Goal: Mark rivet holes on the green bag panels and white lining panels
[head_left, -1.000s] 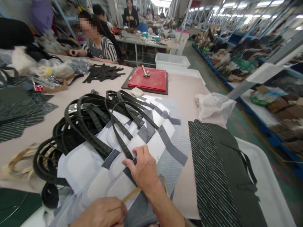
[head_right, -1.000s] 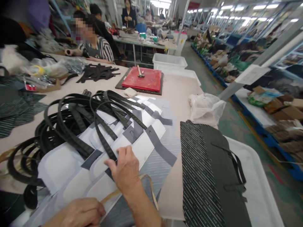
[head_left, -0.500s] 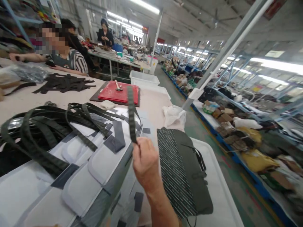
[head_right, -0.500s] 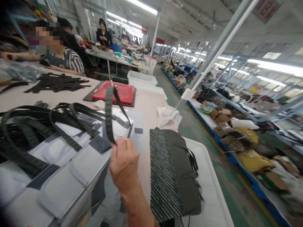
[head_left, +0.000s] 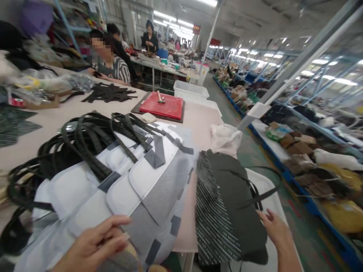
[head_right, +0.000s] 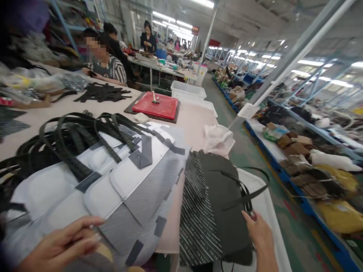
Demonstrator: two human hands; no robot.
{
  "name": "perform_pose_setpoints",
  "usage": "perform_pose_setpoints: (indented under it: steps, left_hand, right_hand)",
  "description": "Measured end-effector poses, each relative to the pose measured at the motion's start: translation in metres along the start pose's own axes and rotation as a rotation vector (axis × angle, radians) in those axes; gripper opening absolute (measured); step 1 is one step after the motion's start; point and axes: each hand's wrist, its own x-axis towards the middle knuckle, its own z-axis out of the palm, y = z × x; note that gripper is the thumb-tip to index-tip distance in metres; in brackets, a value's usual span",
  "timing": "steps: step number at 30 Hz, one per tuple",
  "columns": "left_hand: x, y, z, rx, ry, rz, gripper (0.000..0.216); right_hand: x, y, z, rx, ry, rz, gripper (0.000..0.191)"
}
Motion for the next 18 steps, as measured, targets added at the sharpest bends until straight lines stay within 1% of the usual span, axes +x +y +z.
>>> perform_pose_setpoints:
  steps: [2,3,5,6,7,8,9,10,11,13,15,16,18]
  left_hand:
    - [0.006,0.013,-0.003,0.058,-0.045,0.041,0.025]
    - [0.010,0.020,-0.004,0.110,-0.034,0.103,0.023]
    - [0.017,0.029,-0.004,0.232,0.019,0.270,0.022]
    - [0.019,0.031,-0.004,0.296,0.054,0.364,0.023]
    - [0.021,0.032,-0.003,0.356,0.090,0.451,0.025]
    - [0.023,0.032,-0.002,0.408,0.121,0.529,0.028]
    - [0.024,0.031,-0.002,0.455,0.146,0.590,0.031]
    - [0.025,0.030,-0.001,0.495,0.162,0.631,0.033]
    - [0.025,0.029,-0.001,0.529,0.169,0.655,0.035]
    - [0.026,0.027,-0.002,0.582,0.171,0.673,0.036]
    - [0.026,0.026,-0.004,0.622,0.164,0.677,0.034]
    - [0.026,0.025,-0.006,0.635,0.161,0.684,0.033]
    - [0.026,0.023,-0.009,0.653,0.162,0.706,0.032]
  right_hand:
    - [-0.014,0.008,0.013,-0.086,0.001,0.013,0.050]
    - [-0.028,0.004,0.021,-0.088,0.000,-0.001,0.053]
    - [-0.067,-0.019,0.038,0.039,-0.041,-0.061,0.059]
    - [-0.091,-0.037,0.046,0.147,-0.111,-0.091,0.059]
    - [-0.116,-0.058,0.054,0.256,-0.226,-0.127,0.056]
    - [-0.142,-0.081,0.062,0.366,-0.370,-0.179,0.051]
    - [-0.167,-0.104,0.068,0.455,-0.538,-0.268,0.044]
    - [-0.190,-0.127,0.073,0.515,-0.679,-0.387,0.034]
    - [-0.209,-0.148,0.077,0.564,-0.789,-0.530,0.026]
    - [-0.238,-0.181,0.082,0.654,-0.902,-0.721,0.025]
    - [-0.254,-0.201,0.085,0.698,-0.940,-0.852,0.029]
    - [-0.258,-0.208,0.087,0.704,-0.939,-0.904,0.027]
    - [-0.261,-0.215,0.092,0.694,-0.908,-1.003,0.016]
